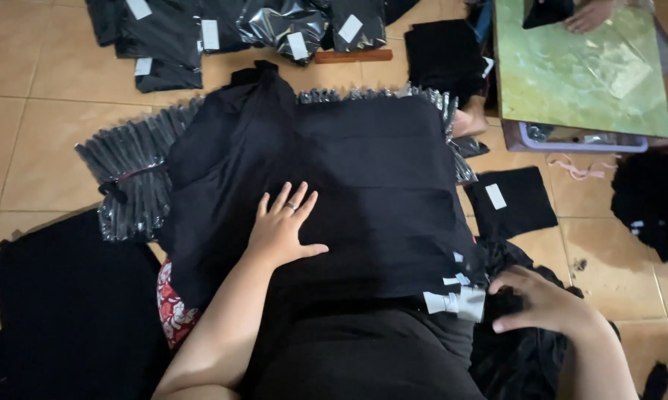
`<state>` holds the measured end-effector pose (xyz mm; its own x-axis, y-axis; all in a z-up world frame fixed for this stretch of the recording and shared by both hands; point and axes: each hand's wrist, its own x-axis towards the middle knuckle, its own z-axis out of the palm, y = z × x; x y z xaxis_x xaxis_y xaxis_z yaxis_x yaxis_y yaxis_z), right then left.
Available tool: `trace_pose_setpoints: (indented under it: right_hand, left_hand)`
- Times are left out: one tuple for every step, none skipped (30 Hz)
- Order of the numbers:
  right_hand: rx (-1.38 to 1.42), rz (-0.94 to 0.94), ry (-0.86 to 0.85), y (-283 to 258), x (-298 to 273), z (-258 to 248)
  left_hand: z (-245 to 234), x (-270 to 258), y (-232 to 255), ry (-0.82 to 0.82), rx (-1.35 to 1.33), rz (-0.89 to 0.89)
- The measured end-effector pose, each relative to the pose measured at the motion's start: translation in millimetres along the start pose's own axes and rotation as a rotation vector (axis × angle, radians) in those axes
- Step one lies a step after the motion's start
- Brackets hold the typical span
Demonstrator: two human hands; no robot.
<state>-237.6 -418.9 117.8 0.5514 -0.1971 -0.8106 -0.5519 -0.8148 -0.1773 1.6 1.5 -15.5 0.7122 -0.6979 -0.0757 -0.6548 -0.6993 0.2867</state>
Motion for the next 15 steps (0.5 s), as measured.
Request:
trace_pose_setpoints:
  right_hand:
    - [-0.009,-0.007,-0.002,-1.9,5.0,-0.1]
    - [0.083,-0.161,0.235,-3.8,9.9,-0.1]
    - [0.178,-0.313,0.469,-5.5,14.1,1.2]
    - [0.172,-0.320,0.462,-16.1,27.0,3.3]
    - [0.071,-0.460,0.784,-27.9,41.2,5.6]
    - [-0.034,-0.596,1.107,-39.6,54.7,7.9]
    - [-0.032,-0.611,1.106,-58.9,66.0,10.8]
    - [-0.119,-0.698,1.094,-78.5,76.5,14.0]
    - [-0.207,-0.786,1.082,-99.1,87.0,17.2]
    - [-0.204,-0.803,1.083,-96.1,113.1,26.0]
    - [-0.245,-0.757,0.993,-93.4,139.2,35.2]
    - [-0.287,-0.709,0.903,-91.6,165.6,44.3]
    - [-0.289,-0.725,0.904,-87.2,168.1,42.1]
    - [-0.241,-0.633,0.795,-83.3,170.7,40.0]
    - [-0.200,-0.542,0.687,-79.8,173.9,34.3]
  left_hand:
    - [-0.6,1.0,0.0,0.003,0.000,-0.011]
    - [-1.1,1.9,0.1,-0.011,-0.002,-0.007]
    - [-1.1,1.2,0.5,-0.027,-0.004,-0.004]
    - [-4.0,0.8,2.8,-0.028,-0.006,-0.016]
    - [-8.6,1.5,3.5,-0.078,-0.020,-0.021]
    - [-13.6,2.1,4.6,-0.128,-0.035,-0.027]
    - [-11.1,1.8,5.2,-0.124,-0.029,-0.039]
    - [-8.8,1.4,5.9,-0.095,0.005,-0.030]
    - [-7.1,0.9,5.6,-0.065,0.042,-0.022]
    - [-0.2,1.0,2.9,-0.060,0.051,-0.035]
    - [7.6,1.0,0.2,0.029,0.044,-0.005]
    - [15.3,1.1,-3.1,0.118,0.039,0.025]
    - [14.6,-0.3,-1.7,0.125,0.045,0.012]
    - [13.8,-2.0,-0.8,0.112,0.028,0.006]
    - [13.0,-2.2,0.3,0.104,0.007,-0.004]
